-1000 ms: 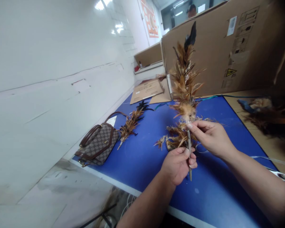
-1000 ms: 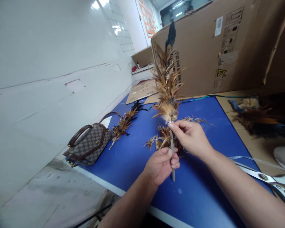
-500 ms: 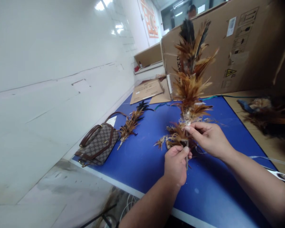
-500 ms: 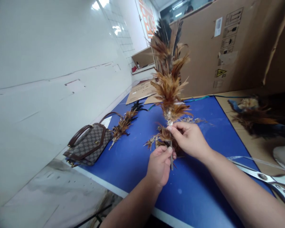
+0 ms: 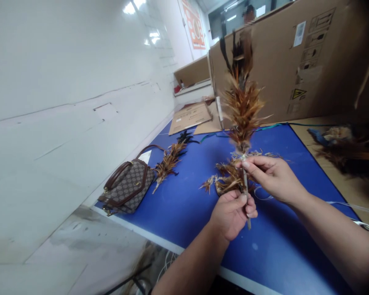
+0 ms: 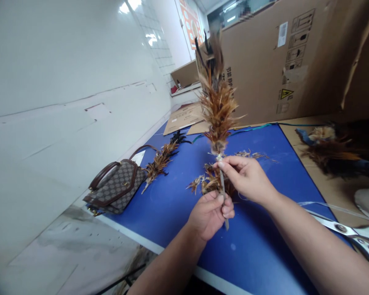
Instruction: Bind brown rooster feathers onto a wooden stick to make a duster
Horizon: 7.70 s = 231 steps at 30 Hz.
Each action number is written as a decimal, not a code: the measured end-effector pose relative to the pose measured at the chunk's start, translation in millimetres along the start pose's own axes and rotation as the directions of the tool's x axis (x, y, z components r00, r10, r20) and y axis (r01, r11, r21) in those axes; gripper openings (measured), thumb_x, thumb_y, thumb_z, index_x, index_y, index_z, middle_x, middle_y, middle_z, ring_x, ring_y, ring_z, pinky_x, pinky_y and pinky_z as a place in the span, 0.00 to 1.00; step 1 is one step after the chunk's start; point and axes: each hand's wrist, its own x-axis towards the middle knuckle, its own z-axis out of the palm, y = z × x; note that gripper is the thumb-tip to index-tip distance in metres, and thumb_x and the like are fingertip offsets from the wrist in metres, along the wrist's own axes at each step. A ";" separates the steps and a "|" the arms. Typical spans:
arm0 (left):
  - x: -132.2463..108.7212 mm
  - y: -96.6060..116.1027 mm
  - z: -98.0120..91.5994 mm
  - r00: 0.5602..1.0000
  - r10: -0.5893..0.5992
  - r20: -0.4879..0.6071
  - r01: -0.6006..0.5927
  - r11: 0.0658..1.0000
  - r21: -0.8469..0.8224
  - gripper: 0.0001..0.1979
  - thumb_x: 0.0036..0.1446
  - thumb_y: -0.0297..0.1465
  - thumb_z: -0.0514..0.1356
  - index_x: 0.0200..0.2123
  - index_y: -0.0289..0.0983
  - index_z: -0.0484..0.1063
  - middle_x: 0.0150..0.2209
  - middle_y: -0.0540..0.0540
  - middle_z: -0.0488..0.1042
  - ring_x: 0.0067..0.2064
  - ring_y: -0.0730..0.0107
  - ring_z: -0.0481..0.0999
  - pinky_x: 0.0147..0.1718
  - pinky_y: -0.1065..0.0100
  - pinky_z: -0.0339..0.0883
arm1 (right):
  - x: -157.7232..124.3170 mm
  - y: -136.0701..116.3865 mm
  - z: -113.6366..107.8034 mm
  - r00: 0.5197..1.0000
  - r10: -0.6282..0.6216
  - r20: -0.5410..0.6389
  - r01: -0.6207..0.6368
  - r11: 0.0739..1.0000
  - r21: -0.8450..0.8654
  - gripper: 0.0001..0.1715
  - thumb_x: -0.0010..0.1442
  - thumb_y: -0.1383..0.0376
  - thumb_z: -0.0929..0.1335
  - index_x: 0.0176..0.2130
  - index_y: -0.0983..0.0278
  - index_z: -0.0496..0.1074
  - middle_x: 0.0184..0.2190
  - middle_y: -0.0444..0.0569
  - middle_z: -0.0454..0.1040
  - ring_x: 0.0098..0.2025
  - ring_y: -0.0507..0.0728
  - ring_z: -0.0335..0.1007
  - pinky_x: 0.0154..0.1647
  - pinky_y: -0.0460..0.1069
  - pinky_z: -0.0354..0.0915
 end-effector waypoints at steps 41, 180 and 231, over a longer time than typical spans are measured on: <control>28.2 13.7 20.8 0.655 0.707 -0.265 -0.498 0.669 0.552 0.14 0.55 0.40 0.70 0.32 0.33 0.78 0.31 0.46 0.77 0.34 0.72 0.75 0.41 0.67 0.70 | -3.8 10.2 14.7 0.983 -0.176 0.051 0.183 0.966 -0.184 0.20 0.67 0.57 0.66 0.27 0.63 0.75 0.24 0.46 0.73 0.28 0.55 0.68 0.32 0.49 0.64; 16.2 7.2 6.0 0.598 0.648 0.471 -0.383 -0.286 0.879 0.19 0.69 0.28 0.51 0.59 0.32 0.72 0.46 0.34 0.78 0.48 0.58 0.76 0.51 0.57 0.71 | -6.9 7.3 15.1 0.978 -0.175 -0.113 0.121 0.917 -0.379 0.20 0.64 0.55 0.68 0.24 0.62 0.71 0.21 0.46 0.73 0.25 0.55 0.67 0.29 0.49 0.62; 61.8 110.5 -104.0 0.896 0.066 0.439 -0.301 -0.637 0.709 0.12 0.66 0.26 0.55 0.41 0.36 0.80 0.47 0.38 0.74 0.52 0.59 0.69 0.56 0.56 0.65 | 1.8 -5.6 -5.9 0.979 -0.130 -0.155 0.048 0.893 -0.449 0.22 0.64 0.54 0.68 0.22 0.60 0.73 0.15 0.42 0.66 0.18 0.52 0.58 0.25 0.50 0.58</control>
